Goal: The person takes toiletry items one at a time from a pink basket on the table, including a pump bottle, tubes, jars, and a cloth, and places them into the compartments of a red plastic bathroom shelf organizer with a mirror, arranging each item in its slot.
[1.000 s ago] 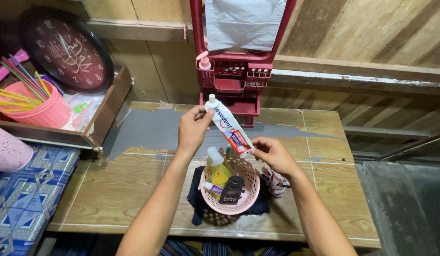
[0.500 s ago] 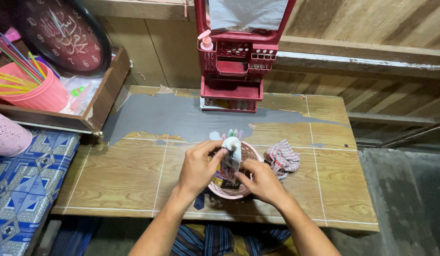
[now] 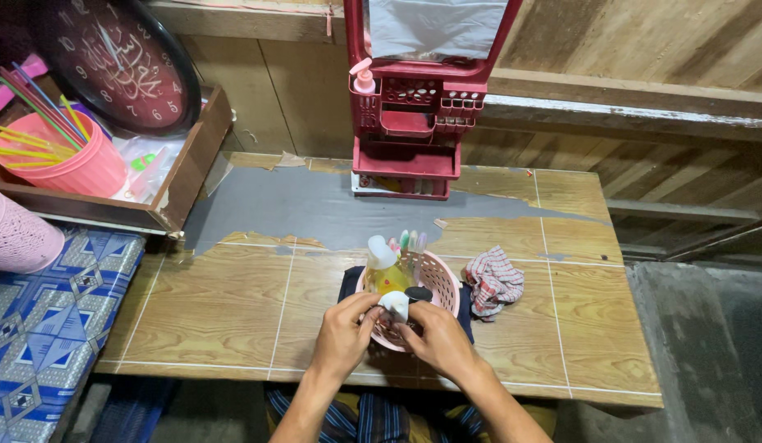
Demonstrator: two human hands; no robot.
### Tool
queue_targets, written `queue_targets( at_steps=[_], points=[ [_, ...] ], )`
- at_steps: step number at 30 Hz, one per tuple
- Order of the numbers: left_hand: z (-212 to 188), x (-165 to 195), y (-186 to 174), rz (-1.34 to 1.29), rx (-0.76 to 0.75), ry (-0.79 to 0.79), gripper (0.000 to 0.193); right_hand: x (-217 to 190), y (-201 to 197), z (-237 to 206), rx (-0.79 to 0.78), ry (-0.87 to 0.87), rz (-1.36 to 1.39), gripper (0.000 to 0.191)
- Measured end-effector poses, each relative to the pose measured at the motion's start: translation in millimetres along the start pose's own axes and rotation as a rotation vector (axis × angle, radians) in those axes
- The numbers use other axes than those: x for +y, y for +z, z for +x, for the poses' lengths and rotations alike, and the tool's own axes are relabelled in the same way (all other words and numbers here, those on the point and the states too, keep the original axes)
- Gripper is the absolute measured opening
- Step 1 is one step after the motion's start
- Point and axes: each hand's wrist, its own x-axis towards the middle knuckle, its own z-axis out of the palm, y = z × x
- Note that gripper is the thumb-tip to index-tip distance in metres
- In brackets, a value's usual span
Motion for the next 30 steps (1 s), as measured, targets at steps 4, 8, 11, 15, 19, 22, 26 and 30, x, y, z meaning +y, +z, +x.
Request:
queue_targets(
  at_steps=[4, 8, 11, 15, 19, 22, 26, 30],
  points=[
    [-4, 5, 0, -0.017, -0.017, -0.03, 0.018, 0, 0, -1, -0.023, 0.033, 0.021, 0.02],
    [-4, 10, -3, 0.031, -0.015, 0.047, 0.02, -2, 0, -3, -0.016, 0.003, 0.019, 0.018],
    [-2, 8, -4, 0.059, -0.02, 0.039, 0.019, -4, 1, -2, -0.026, -0.005, 0.014, 0.018],
    [-7, 3, -4, 0.069, -0.024, 0.024, 0.02, -9, 1, -3, -0.063, 0.038, 0.012, 0.018],
    [-12, -4, -5, 0.059, -0.03, 0.03, 0.022, -12, 0, -1, -0.05, 0.045, 0.059, 0.025],
    [-15, -7, -5, 0.081, -0.014, -0.007, 0.023, -12, -1, -2, -0.057, 0.075, 0.076, 0.028],
    [-16, -9, -4, 0.065, -0.025, -0.03, 0.022, -9, 2, -1, -0.027, 0.023, 0.08, 0.024],
    [-16, -9, -4, 0.058, -0.056, -0.054, 0.023, -4, 3, -3, -0.023, 0.003, 0.102, 0.022]
  ],
)
